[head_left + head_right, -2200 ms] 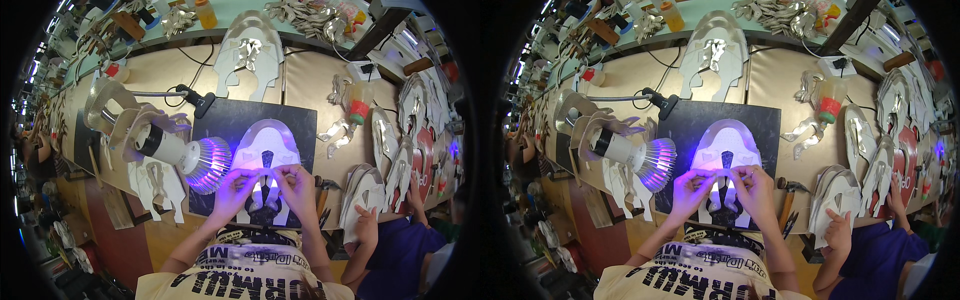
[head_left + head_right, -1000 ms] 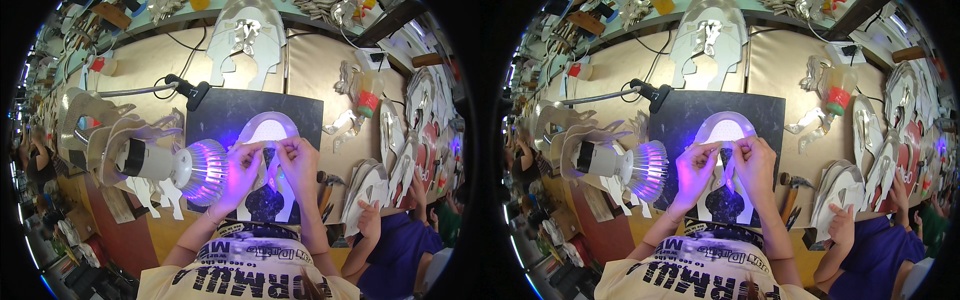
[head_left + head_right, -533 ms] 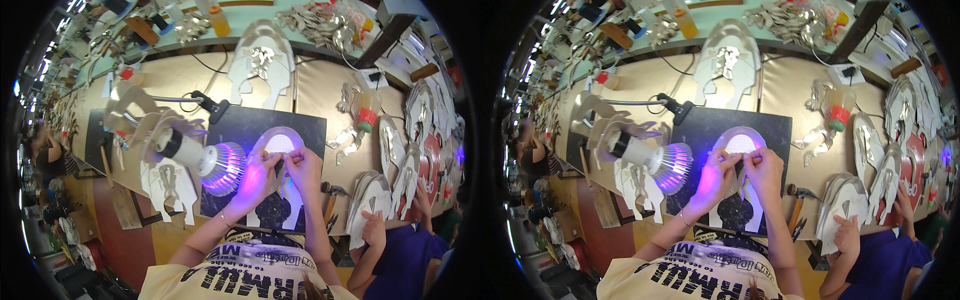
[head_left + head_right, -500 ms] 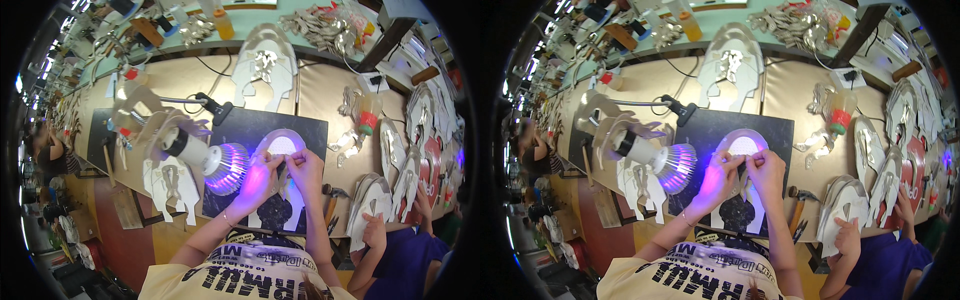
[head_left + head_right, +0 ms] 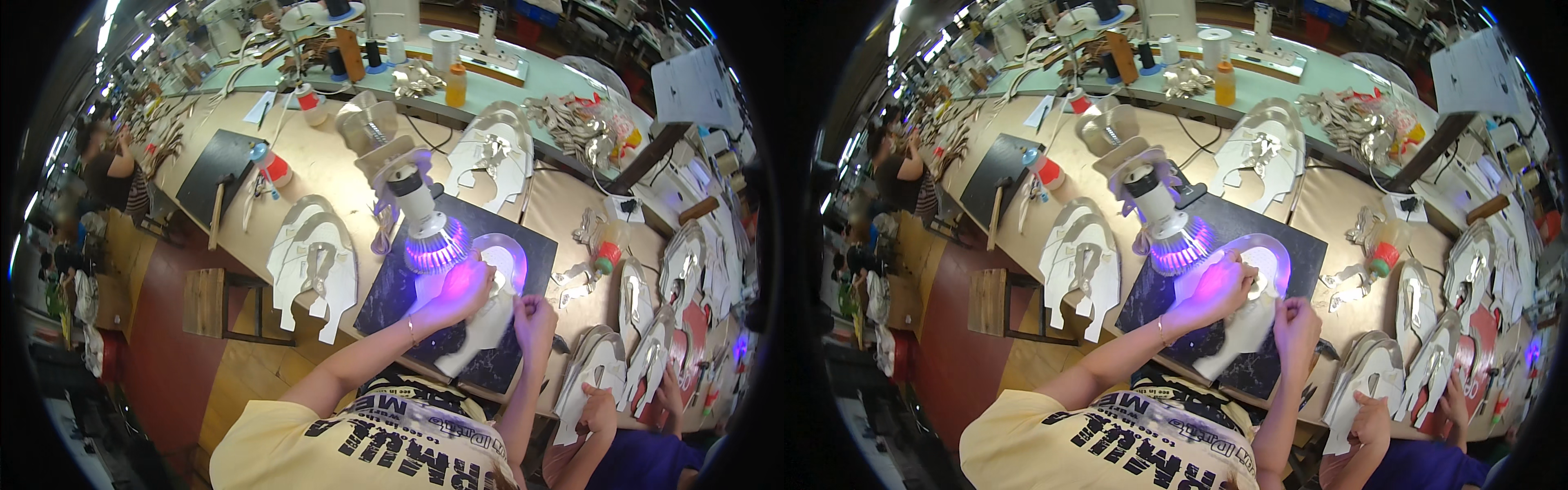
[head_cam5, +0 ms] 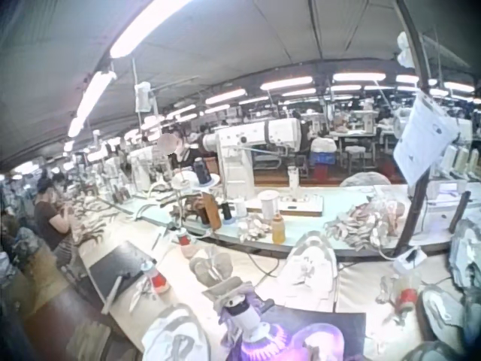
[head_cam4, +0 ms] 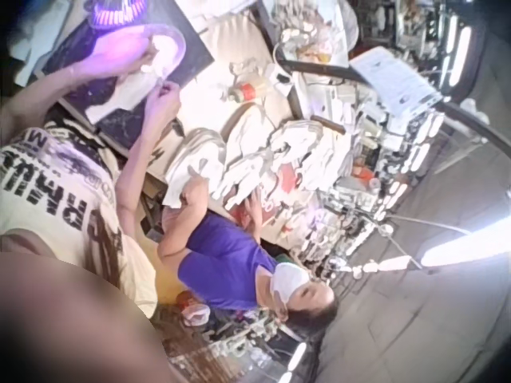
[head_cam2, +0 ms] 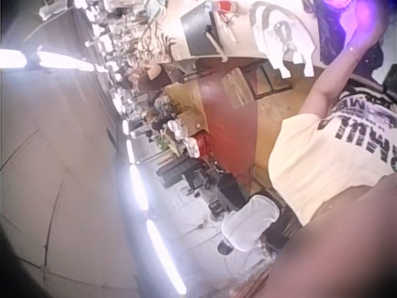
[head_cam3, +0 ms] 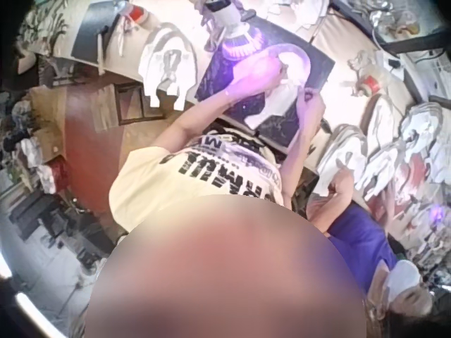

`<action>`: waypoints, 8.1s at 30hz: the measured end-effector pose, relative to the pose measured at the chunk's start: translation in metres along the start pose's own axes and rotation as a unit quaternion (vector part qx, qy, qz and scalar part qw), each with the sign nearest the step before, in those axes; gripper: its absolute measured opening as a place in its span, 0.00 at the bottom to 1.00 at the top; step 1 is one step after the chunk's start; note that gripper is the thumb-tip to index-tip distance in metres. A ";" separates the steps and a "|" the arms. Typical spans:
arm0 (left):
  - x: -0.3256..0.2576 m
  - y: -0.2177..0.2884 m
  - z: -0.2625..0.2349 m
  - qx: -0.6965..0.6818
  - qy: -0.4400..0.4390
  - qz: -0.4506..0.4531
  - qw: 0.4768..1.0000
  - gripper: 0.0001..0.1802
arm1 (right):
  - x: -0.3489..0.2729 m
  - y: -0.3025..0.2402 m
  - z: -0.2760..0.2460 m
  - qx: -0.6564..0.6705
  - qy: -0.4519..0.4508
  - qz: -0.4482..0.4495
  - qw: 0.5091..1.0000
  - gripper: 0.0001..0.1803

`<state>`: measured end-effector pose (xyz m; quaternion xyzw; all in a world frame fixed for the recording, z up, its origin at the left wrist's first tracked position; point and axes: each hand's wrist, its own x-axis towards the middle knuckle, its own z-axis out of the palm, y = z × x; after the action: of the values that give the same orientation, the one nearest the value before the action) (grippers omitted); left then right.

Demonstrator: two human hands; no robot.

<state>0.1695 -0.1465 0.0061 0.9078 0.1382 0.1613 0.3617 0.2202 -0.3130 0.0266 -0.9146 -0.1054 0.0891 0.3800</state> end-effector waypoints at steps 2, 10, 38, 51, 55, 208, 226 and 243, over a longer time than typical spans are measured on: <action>0.000 -0.003 0.001 -0.001 0.011 0.025 1.000 0.09 | -0.023 -0.001 0.000 -0.026 -0.041 0.009 0.999 0.13; -0.015 -0.012 -0.016 -0.154 -0.010 0.022 0.988 0.23 | -0.063 -0.008 -0.002 0.040 0.039 0.015 0.998 0.15; -0.062 0.019 -0.025 -0.002 -0.019 -0.065 0.998 0.28 | -0.053 -0.010 0.006 -0.128 -0.024 -0.246 0.960 0.26; -0.062 0.021 -0.037 0.074 -0.046 -0.015 0.996 0.24 | -0.051 -0.011 0.012 -0.191 -0.042 -0.254 0.947 0.27; -0.070 0.029 -0.028 0.057 -0.036 0.011 0.998 0.20 | -0.051 -0.012 0.010 -0.178 -0.048 -0.247 0.951 0.27; -0.130 -0.025 -0.055 0.052 0.121 -0.011 0.991 0.15 | -0.078 -0.017 0.049 -0.147 -0.014 -0.406 0.902 0.20; -0.142 -0.037 -0.058 0.010 0.080 0.011 0.997 0.17 | -0.086 -0.020 0.048 -0.217 -0.039 -0.403 0.888 0.21; -0.142 -0.040 -0.058 0.057 -0.013 0.016 0.998 0.20 | -0.030 -0.027 0.035 0.207 0.020 -0.002 0.978 0.07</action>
<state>0.0124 -0.1350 -0.0092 0.9311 0.1274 0.1470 0.3085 0.1795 -0.2787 0.0237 -0.8178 -0.0785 0.0900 0.5629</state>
